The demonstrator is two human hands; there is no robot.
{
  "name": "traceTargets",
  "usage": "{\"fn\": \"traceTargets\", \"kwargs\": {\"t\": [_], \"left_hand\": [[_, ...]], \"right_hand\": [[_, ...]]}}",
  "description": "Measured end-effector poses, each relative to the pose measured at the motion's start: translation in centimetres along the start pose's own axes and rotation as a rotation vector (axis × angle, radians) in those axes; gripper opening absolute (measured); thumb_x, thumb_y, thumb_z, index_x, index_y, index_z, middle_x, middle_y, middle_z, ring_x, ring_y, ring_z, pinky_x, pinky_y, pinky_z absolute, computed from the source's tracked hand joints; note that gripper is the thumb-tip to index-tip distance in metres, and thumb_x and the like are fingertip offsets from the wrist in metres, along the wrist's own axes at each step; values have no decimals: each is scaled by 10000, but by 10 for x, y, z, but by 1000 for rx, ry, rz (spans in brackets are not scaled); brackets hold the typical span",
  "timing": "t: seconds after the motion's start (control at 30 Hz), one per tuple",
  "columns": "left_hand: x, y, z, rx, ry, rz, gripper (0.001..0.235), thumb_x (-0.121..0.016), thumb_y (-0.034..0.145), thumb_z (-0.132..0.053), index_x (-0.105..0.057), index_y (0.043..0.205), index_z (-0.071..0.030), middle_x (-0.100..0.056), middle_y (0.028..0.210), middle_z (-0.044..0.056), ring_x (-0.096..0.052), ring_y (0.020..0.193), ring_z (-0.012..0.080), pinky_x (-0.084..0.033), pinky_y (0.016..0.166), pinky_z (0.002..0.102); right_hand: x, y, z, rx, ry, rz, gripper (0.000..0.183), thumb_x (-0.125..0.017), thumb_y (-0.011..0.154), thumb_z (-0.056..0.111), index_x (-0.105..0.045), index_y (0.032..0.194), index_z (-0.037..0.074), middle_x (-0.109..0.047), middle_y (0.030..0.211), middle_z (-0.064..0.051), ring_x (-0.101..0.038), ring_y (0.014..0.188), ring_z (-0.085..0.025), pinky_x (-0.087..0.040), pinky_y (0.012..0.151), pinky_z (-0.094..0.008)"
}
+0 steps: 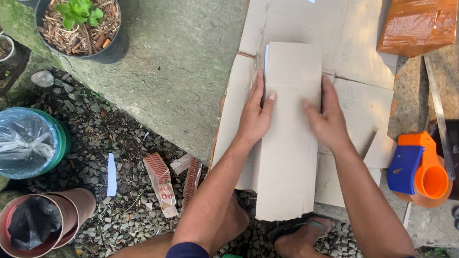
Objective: The person assembles a long cardboard box by folding flaps, cutting edges with a utility knife, and securing the seam with a tape dispenser. The person places two white plastic cups inside the finished box.
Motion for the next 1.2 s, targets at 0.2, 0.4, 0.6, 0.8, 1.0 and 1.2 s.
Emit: {"fn": "traceTargets", "kwargs": {"t": [0.2, 0.4, 0.6, 0.8, 1.0, 1.2], "left_hand": [[0, 13, 0, -37, -31, -33, 643, -554, 1046, -194, -295, 1614, -36, -317, 1688, 165, -284, 1582, 290, -235, 1279, 367], [0, 13, 2, -7, -20, -46, 584, -530, 1055, -173, -350, 1594, -35, -345, 1678, 167, -310, 1570, 292, -259, 1270, 369], [-2, 20, 4, 35, 42, -193, 450, -534, 1056, -201, -546, 1469, -24, -522, 1550, 175, -458, 1458, 321, -358, 1213, 380], [-5, 24, 10, 12, 69, -269, 427, -546, 1063, -203, -572, 1435, 3, -584, 1479, 181, -524, 1383, 338, -403, 1174, 385], [-6, 28, 19, 15, 54, -295, 409, -550, 1057, -217, -609, 1404, -8, -618, 1449, 174, -560, 1357, 331, -424, 1156, 377], [-4, 28, 21, 48, 28, -277, 407, -547, 1064, -244, -616, 1400, -24, -630, 1437, 168, -570, 1361, 303, -428, 1154, 360]], "right_hand": [[-9, 31, 3, -32, -196, -94, 793, -660, 1040, 172, -178, 1646, 0, -297, 1687, -236, -288, 1570, -293, -255, 1261, -377], [-14, 29, 8, -43, -178, -82, 807, -652, 1031, 165, -160, 1652, 14, -275, 1692, -231, -278, 1577, -292, -265, 1262, -372], [-14, 30, 13, -73, -166, -79, 802, -652, 1034, 158, -159, 1647, 4, -279, 1686, -237, -302, 1561, -295, -295, 1248, -371], [-14, 30, 20, -89, -118, -102, 821, -670, 1013, 164, -166, 1633, -24, -327, 1664, -234, -366, 1527, -282, -332, 1218, -351], [-14, 29, 16, -104, -138, -115, 821, -693, 1004, 187, -198, 1625, -17, -362, 1643, -226, -398, 1505, -272, -356, 1201, -341], [-14, 30, 12, -82, -45, -100, 826, -683, 1008, 182, -181, 1636, -7, -378, 1640, -220, -412, 1497, -264, -371, 1195, -341]]}}
Point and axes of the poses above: each hand's wrist, its own y-axis towards the middle knuckle, its own x-axis out of the back of the hand, z = x × y, the point moved 5 cm from there along y, towards the middle knuckle
